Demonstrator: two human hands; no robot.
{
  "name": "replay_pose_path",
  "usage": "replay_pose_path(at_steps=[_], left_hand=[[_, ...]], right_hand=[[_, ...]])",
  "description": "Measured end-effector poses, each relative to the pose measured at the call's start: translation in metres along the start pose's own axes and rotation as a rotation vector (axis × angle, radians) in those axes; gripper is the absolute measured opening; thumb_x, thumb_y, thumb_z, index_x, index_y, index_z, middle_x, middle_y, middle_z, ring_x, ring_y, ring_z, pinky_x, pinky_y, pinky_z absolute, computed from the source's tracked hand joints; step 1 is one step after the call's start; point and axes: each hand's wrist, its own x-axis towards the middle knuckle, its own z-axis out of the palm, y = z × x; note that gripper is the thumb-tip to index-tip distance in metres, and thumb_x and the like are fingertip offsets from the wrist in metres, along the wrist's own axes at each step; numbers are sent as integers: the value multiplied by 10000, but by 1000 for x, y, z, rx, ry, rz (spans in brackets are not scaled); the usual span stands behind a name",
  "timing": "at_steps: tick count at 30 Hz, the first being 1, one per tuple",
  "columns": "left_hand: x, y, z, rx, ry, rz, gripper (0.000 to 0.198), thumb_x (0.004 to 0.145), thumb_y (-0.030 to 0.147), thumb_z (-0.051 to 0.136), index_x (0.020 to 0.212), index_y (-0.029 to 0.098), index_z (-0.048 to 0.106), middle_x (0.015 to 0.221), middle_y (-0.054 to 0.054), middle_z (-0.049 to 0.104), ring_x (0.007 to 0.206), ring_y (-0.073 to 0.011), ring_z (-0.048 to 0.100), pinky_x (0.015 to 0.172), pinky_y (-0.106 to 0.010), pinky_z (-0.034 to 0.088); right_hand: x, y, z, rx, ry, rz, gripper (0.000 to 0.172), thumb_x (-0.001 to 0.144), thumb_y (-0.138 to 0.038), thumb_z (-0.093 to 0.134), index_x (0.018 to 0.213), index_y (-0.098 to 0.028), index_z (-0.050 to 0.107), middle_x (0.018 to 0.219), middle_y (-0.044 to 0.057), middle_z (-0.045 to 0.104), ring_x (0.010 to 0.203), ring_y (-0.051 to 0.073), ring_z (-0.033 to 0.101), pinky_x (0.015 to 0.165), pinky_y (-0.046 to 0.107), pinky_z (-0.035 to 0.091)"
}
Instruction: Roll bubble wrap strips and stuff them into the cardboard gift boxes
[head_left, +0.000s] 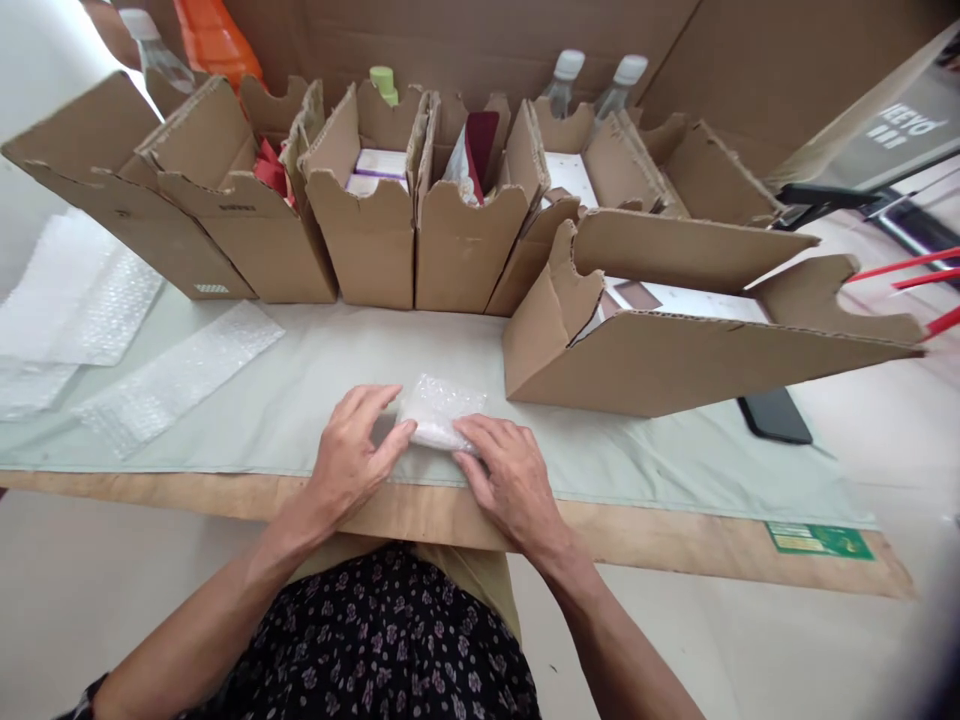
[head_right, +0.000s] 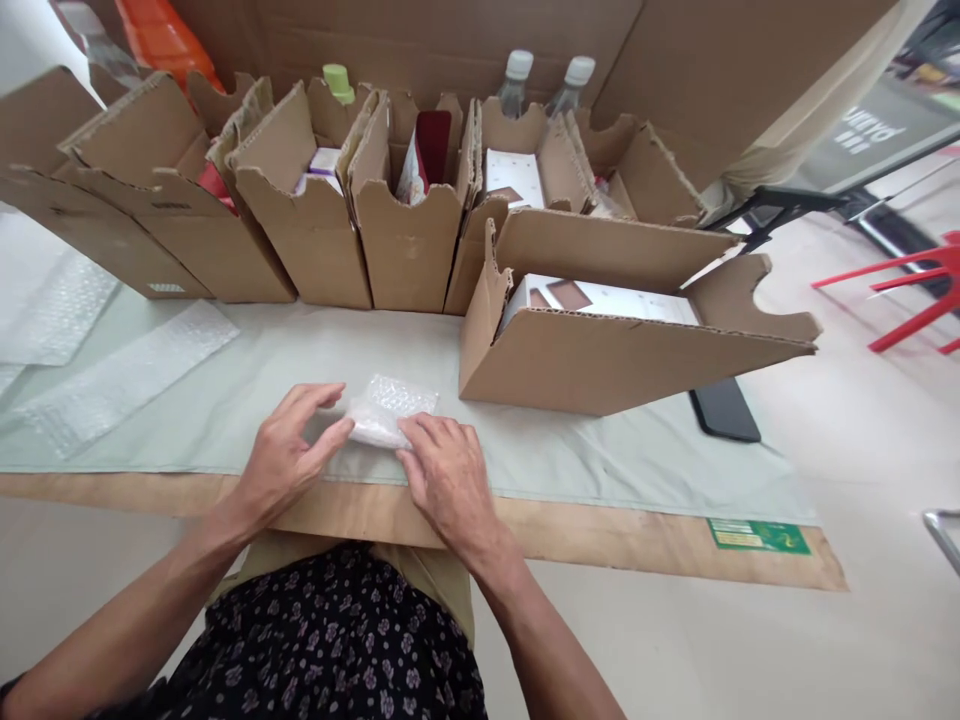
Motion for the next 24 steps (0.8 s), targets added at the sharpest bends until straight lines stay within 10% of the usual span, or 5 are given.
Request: replay_pose_path(at_steps=[4,8,16,20,24], left_hand=[[-34,17,-8,-630,-123,-484,444,909,440,752,1271,189,697,1256,-125,745,1146,-279,711,1016,-453,566],[-43,27,6,-1089,-239,-665,571,778,433,889,1241,156,702,1267,-144,747,1217,-317,688,1091,-478,533],[-43,46,22,-1145,-302,-527,475,784,478,866,1115,178,705,1103,-105,783,1114,-299,717,1029,-465,558],[-49,46,28,-1117,-349,-478,387,844,454,844,1113,204,722,1099,-79,776,1029,-236,723,922,-355,586],[-43,36,29,-1013,-406,-266,605,856,547,819,1372,289,636,1278,-80,729,1159,-249,685,1000,-367,571]], right_hand=[[4,-5,-6,370,85,278,256,999,-329,597,1193,-229,732,1116,67,797,985,241,737,863,368,578],[-9,-22,-16,621,-53,325,238,984,-375,628,1138,-241,750,1043,39,797,930,208,733,840,321,586],[-47,-19,-19,856,29,374,650,875,-599,760,1407,-259,603,1333,143,702,1105,281,717,909,416,623],[-53,-20,-31,921,27,359,286,960,-476,697,1131,-249,734,1005,65,764,879,215,732,779,338,626],[-45,-12,-95,718,145,331,130,934,-379,735,1027,-305,788,897,21,759,754,190,707,661,306,599]])
